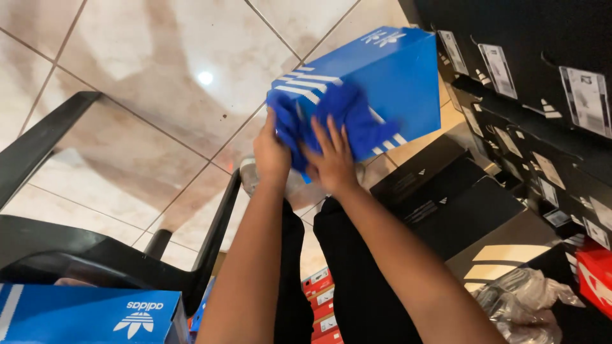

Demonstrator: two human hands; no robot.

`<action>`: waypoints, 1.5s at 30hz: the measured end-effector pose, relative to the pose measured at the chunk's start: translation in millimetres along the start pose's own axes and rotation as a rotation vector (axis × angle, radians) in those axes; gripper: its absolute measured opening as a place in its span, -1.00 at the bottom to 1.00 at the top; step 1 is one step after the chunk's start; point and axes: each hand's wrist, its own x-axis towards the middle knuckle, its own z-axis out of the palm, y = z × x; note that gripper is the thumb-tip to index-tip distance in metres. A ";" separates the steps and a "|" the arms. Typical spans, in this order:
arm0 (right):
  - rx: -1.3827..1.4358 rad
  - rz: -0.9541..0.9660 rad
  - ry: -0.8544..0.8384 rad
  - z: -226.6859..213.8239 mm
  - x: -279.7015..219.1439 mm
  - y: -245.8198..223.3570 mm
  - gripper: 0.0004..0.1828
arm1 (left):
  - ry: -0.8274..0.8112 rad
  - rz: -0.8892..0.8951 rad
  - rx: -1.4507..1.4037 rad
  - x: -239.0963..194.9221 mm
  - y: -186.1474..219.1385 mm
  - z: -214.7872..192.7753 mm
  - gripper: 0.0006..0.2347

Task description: Wiping shoeboxes with a cloth and organizing them in a storage area

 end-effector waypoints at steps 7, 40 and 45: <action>0.073 0.345 -0.021 -54.4 -12.6 84.6 -0.12 | -0.153 -0.138 -0.028 -3.6 28.3 -21.3 -0.46; -0.004 0.017 -0.196 -45.7 163.9 63.3 -0.72 | -0.097 -0.557 -0.133 -18.2 42.1 -4.3 -0.61; -0.385 0.098 0.406 -63.3 108.5 161.7 -0.62 | -0.078 -0.493 -0.100 -14.1 42.2 0.9 -0.59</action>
